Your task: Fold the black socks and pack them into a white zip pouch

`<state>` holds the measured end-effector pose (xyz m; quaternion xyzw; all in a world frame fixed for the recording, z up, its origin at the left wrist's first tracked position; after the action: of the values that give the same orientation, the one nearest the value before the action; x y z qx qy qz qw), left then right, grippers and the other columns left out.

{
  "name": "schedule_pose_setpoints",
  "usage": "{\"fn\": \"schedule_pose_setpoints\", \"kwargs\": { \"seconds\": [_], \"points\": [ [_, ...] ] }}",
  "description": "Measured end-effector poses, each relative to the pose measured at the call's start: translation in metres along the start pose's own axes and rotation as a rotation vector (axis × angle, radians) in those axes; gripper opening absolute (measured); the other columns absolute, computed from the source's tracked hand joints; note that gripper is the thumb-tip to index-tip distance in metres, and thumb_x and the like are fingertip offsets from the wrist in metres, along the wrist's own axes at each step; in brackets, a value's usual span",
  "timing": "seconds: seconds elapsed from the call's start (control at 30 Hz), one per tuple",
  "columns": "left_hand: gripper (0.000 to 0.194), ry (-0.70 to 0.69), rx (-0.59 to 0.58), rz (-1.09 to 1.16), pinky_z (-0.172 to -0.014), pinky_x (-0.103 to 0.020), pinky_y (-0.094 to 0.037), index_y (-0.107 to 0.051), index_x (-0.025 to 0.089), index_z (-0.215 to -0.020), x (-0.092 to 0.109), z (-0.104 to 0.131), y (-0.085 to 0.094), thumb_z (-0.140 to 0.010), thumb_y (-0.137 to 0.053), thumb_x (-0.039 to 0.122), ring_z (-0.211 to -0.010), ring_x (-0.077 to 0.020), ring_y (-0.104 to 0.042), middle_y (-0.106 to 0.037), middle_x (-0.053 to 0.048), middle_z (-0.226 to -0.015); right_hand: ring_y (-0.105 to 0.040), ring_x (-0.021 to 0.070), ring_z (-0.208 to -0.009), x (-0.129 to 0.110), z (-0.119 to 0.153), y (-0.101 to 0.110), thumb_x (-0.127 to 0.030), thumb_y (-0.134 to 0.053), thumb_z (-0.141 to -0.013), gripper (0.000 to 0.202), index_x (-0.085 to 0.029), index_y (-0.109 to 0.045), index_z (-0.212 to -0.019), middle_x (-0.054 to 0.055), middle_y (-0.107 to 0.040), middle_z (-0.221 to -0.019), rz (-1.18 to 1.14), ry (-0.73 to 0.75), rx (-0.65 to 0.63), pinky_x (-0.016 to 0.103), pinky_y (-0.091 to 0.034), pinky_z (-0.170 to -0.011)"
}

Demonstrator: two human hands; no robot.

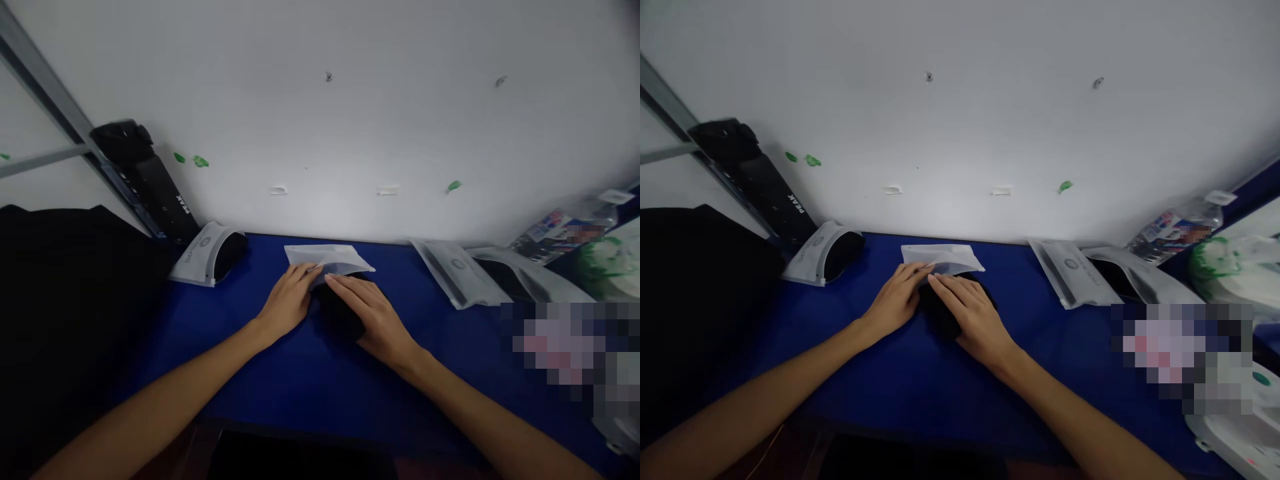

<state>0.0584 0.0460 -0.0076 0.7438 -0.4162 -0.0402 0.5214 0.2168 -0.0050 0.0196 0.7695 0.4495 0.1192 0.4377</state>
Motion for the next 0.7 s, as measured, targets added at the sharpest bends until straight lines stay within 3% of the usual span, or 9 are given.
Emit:
{"fn": "schedule_pose_setpoints", "kwargs": {
  "seconds": [0.1,0.23,0.5,0.7],
  "points": [
    [0.079,-0.014,-0.004,0.039,-0.115,-0.050,-0.053,-0.045,0.023,-0.159,0.002,0.001,-0.002,-0.086,-0.050,-0.005,-0.133,-0.0276,-0.053,-0.056,-0.012,-0.149,-0.050,0.0292,-0.151,-0.015,-0.002,0.012,-0.006,-0.049,-0.100,0.077,-0.024,-0.027,-0.172,0.015,-0.055,-0.160,-0.010,0.132,0.124,0.054,-0.045,-0.122],
    [0.079,-0.019,-0.053,0.043,-0.115,-0.052,-0.051,-0.041,0.026,-0.162,0.002,0.003,-0.008,-0.088,-0.056,0.001,-0.139,-0.0295,-0.051,-0.055,-0.012,-0.153,-0.047,0.0307,-0.153,-0.024,-0.002,0.016,-0.011,-0.047,-0.105,0.067,-0.022,-0.032,-0.170,0.015,-0.056,-0.160,-0.013,0.214,0.171,0.059,-0.041,-0.124],
    [0.075,0.079,-0.143,-0.019,-0.116,-0.051,-0.049,-0.044,0.018,-0.159,-0.005,0.001,-0.009,-0.087,-0.063,0.008,-0.142,-0.0320,-0.048,-0.052,-0.015,-0.157,-0.050,0.0285,-0.151,-0.025,-0.004,0.004,-0.027,-0.043,-0.112,0.062,-0.020,-0.028,-0.171,0.017,-0.059,-0.157,-0.086,0.268,0.032,0.054,-0.047,-0.121],
    [0.061,0.108,-0.096,-0.046,-0.119,-0.048,-0.048,-0.050,0.017,-0.154,-0.006,0.000,-0.006,-0.094,-0.054,0.005,-0.140,-0.0283,-0.049,-0.054,-0.014,-0.155,-0.052,0.0247,-0.149,-0.031,0.001,-0.003,-0.022,-0.037,-0.113,0.057,-0.019,-0.030,-0.170,0.016,-0.062,-0.154,-0.205,0.344,0.002,0.052,-0.047,-0.122]
  ]
}}
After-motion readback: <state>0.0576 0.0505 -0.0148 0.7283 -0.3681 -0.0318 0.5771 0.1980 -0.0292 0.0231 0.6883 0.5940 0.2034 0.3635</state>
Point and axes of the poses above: each hand's wrist, its own z-axis away from the middle knuckle, its own y-axis out of the back of the hand, x = y × z, the point moved 7 cm from there along -z, towards the middle knuckle
